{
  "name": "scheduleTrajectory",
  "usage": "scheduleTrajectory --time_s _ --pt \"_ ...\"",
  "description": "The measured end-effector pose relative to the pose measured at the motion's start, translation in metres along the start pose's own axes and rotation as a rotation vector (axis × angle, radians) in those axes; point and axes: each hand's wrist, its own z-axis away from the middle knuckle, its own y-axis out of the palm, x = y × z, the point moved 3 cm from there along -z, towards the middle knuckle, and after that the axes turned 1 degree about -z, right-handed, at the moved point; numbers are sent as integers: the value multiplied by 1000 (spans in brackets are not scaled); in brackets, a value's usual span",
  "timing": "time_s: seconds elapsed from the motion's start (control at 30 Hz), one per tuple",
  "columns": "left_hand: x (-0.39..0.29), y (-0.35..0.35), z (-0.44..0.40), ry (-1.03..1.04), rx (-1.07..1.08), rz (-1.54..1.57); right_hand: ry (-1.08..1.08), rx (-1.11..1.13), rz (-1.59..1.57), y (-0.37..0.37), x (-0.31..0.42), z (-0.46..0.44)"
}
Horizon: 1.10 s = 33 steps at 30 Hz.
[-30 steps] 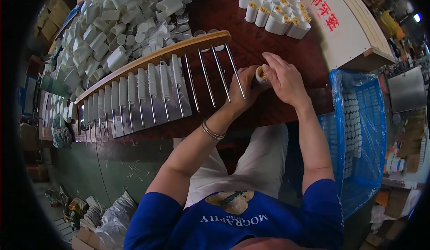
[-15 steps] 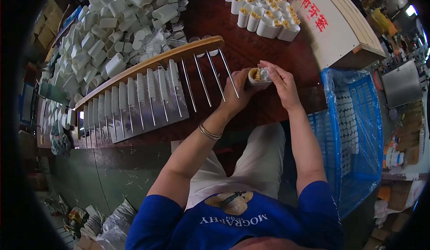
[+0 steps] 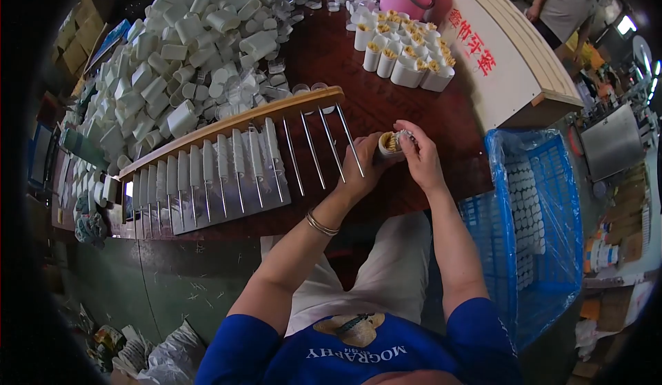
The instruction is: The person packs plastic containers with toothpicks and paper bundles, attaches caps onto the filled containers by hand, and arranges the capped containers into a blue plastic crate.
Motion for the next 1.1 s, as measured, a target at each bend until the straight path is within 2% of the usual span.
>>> scheduleTrajectory --time_s 0.07,0.13,0.2,0.27,0.37,0.4,0.47,0.53,0.6,0.63,0.67,0.73,0.8,0.83,0.9,0.93,1.0,1.03,1.1 --pt "-2 0 2 21 -26 2 -51 -30 74 -4 0 1" --pt "-9 -5 2 -63 -7 125 91 123 -98 -7 9 3" --pt "-5 -3 2 -45 1 94 169 140 -306 -18 12 1" --pt "-4 -3 2 -31 23 107 173 109 -265 -21 3 -7" --pt "-5 -3 4 -71 46 64 -103 84 161 -1 11 -14" --pt "-3 -3 4 -116 5 262 -104 95 150 6 15 -11" --pt "-3 -8 10 -126 -22 213 -14 98 303 16 22 -9" --pt "-4 -15 16 -124 -19 117 -55 125 211 15 23 -13" --pt "-4 -22 28 -141 -12 71 250 209 -448 16 19 -15" --pt "-7 -28 35 -159 2 28 290 171 -522 17 15 -23" --pt "-15 -36 47 -186 -49 -103 287 134 -431 19 9 -33" --pt "-27 -55 59 -202 -21 -52 301 27 -158 31 -3 -59" --pt "-21 -57 73 -173 -21 -74 150 31 153 54 -29 -94" --pt "-20 -59 77 -198 -26 -72 53 28 271 68 -20 -105" --pt "-15 -60 78 -239 -10 -72 -310 -159 616 96 -41 -124" --pt "-14 -60 78 -235 -14 -73 -226 -91 707 107 -51 -132" --pt "-15 -60 78 -206 -40 -79 -229 -116 742 115 -55 -136" --pt "-14 -60 79 -198 -42 -79 -314 -194 739 112 -49 -132" --pt "-12 -59 80 -174 -65 -94 -226 -178 616 96 -38 -125"
